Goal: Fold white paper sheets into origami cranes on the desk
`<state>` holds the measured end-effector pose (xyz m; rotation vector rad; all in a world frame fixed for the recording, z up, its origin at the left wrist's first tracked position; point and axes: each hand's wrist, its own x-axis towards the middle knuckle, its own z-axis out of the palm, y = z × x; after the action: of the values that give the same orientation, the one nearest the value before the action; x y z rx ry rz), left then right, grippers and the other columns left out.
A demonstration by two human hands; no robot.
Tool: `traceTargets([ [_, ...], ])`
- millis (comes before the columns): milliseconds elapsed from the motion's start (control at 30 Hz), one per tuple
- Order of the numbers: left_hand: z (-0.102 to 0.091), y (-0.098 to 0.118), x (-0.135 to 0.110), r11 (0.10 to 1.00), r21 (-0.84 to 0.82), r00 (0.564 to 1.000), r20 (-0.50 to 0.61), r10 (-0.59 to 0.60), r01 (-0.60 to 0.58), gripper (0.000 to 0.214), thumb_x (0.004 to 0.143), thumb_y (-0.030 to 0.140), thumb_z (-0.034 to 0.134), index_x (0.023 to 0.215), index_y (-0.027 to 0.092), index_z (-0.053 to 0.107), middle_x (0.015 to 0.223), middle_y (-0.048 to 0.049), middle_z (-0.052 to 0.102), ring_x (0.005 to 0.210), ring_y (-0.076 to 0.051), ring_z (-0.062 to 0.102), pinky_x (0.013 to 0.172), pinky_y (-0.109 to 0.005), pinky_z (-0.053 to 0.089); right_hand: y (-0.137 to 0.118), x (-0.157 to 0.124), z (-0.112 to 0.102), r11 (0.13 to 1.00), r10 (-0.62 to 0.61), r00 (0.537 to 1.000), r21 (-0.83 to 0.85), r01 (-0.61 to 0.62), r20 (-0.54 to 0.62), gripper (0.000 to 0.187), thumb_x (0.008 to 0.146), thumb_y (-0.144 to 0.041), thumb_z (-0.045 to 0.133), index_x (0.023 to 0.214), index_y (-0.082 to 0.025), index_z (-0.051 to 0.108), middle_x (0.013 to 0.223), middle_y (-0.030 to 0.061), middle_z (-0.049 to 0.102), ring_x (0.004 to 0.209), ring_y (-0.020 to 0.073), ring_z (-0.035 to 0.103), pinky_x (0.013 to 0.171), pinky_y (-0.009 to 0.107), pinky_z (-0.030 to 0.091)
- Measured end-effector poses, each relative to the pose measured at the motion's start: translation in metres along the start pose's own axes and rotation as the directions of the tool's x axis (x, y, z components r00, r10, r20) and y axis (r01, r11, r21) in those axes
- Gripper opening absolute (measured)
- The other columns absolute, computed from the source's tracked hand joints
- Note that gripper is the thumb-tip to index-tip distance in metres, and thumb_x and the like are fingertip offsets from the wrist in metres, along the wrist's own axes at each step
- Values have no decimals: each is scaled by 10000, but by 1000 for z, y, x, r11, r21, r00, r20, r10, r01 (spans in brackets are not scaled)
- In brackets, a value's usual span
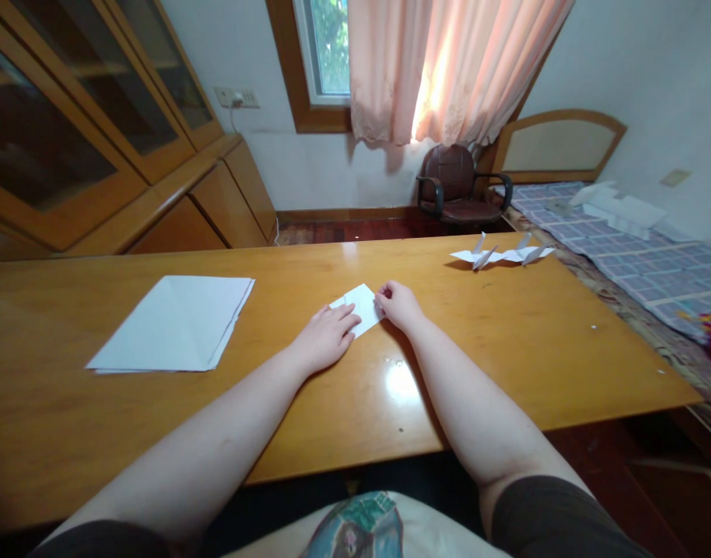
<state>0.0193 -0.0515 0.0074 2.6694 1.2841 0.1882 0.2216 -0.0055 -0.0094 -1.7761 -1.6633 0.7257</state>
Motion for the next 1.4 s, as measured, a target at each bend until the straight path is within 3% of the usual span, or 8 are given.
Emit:
traceTargets([
  [133, 5, -6, -1, 992, 63, 994, 10, -111, 110, 464, 918, 401, 440, 1367, 286, 441, 1430, -87, 436, 1273, -281, 404, 1072, -498, 237, -3, -5, -4, 971, -205, 977, -113, 211, 66, 94, 790, -215, 570, 801, -163, 649, 755, 25, 654, 673, 130, 547, 641, 234, 407],
  [267, 4, -2, -1, 968, 120, 976, -36, -216, 219, 453, 906, 408, 464, 1346, 302, 472, 1228, -103, 555, 1123, -291, 472, 977, -453, 318, -10, -10, 1, 911, -345, 918, -165, 378, 196, 144, 826, -195, 551, 850, -173, 691, 829, 43, 659, 763, 144, 568, 715, 244, 418],
  [367, 3, -1, 2, 959, 126, 967, -42, -252, 255, 421, 908, 375, 466, 1324, 316, 494, 1161, -99, 549, 1074, -278, 468, 936, -427, 332, -15, -13, 8, 873, -392, 882, -198, 447, 263, 171, 848, -202, 538, 868, -173, 706, 879, 63, 655, 810, 150, 584, 756, 245, 425],
  [533, 4, 0, 5, 951, 124, 959, -53, -278, 283, 410, 901, 366, 476, 1307, 315, 507, 1149, -96, 529, 1050, -273, 458, 898, -409, 355, -20, -17, 10, 845, -395, 867, -249, 473, 304, 204, 858, -204, 514, 866, -170, 715, 886, 72, 655, 818, 155, 596, 765, 240, 431],
  [800, 3, 2, 3, 955, 85, 959, -45, -280, 283, 411, 903, 353, 460, 1307, 295, 505, 1162, -113, 525, 1070, -292, 456, 896, -425, 365, -29, -25, -4, 796, -412, 812, -269, 541, 414, 217, 794, -148, 528, 829, -183, 739, 865, 61, 687, 790, 169, 603, 752, 247, 433],
  [1400, 4, 1, 3, 952, 133, 961, -72, -268, 276, 401, 897, 361, 466, 1288, 297, 527, 1134, -102, 540, 1021, -285, 473, 857, -412, 388, -33, -30, -13, 743, -415, 773, -311, 592, 479, 233, 764, -151, 534, 820, -204, 753, 842, 58, 705, 728, 169, 597, 671, 246, 405],
])
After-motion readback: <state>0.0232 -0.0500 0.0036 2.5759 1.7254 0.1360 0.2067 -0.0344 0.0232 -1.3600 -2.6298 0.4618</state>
